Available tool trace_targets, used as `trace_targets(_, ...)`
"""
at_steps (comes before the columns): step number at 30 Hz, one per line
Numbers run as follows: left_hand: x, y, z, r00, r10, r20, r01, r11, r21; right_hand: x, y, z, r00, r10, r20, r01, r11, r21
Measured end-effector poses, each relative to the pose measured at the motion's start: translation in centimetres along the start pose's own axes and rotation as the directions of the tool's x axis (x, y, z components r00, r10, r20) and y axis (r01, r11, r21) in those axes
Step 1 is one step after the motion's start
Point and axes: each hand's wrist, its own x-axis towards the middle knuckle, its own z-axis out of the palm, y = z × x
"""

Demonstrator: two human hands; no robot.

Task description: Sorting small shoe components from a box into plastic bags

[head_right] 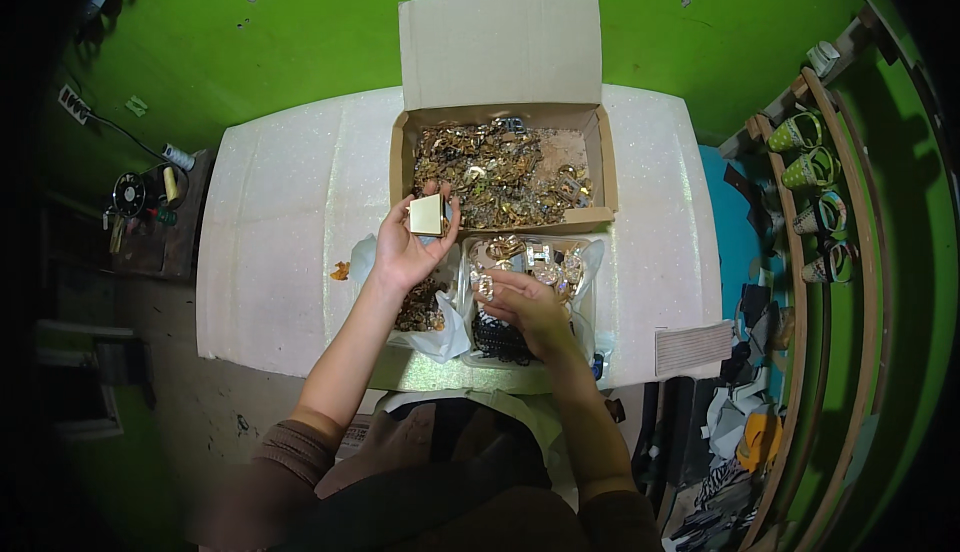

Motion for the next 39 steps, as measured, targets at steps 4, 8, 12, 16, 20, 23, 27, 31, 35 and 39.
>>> trace_targets(4, -1.1, 1.5, -0.7, 0.997, -0.052, -0.059, 0.056, 0.996, 0.07, 0.8, 1.7, 2.5, 0.997, 0.039, 0.069, -0.032, 0.994, -0.1)
trace_targets(8, -1.8, 3.5, -1.2, 0.993, -0.104, -0.051, 0.109, 0.988, 0.113, 2.7, 3.7, 5.0, 0.991, -0.059, 0.12, 0.088, 0.964, -0.252)
trace_targets(12, -2.3, 4.1, -1.4, 0.994, -0.082, -0.068, 0.087, 0.992, 0.088, 3.7, 3.0, 5.9, 0.974, 0.094, 0.208, 0.056, 0.785, -0.617)
trace_targets(16, -2.6, 3.8, -1.6, 0.996, -0.068, -0.062, 0.075, 0.989, 0.129, 3.8, 1.8, 4.7, 0.972, -0.202, 0.12, 0.227, 0.937, -0.266)
trace_targets(20, -2.5, 3.3, -1.7, 0.985, -0.169, -0.021, 0.17, 0.977, 0.129, 4.5, -0.6, 3.5, 0.886, -0.462, 0.032, 0.401, 0.729, -0.555)
trace_targets(23, -2.5, 2.2, -1.6, 0.977, -0.21, -0.021, 0.211, 0.964, 0.164, 5.3, -1.9, 3.5, 0.866, -0.494, 0.078, 0.387, 0.563, -0.73)
trace_targets(27, -3.2, 0.7, -1.4, 0.95, -0.313, -0.007, 0.312, 0.944, 0.108, 7.0, -3.2, 3.2, 0.816, -0.534, 0.221, 0.406, 0.257, -0.877)
trace_targets(31, -3.4, 0.7, -1.9, 0.954, -0.299, 0.005, 0.296, 0.948, 0.114, 7.5, -4.8, 2.8, 0.721, -0.61, 0.328, 0.445, 0.044, -0.895)
trace_targets(35, -3.8, 0.9, -1.7, 0.971, -0.24, -0.013, 0.239, 0.958, 0.156, 5.2, -7.8, 3.1, 0.613, -0.751, 0.245, 0.481, 0.11, -0.87)
trace_targets(39, -3.8, 0.3, -1.4, 0.977, -0.214, -0.021, 0.215, 0.968, 0.134, 3.1, -9.6, 2.0, 0.721, -0.684, 0.106, 0.581, 0.515, -0.63)
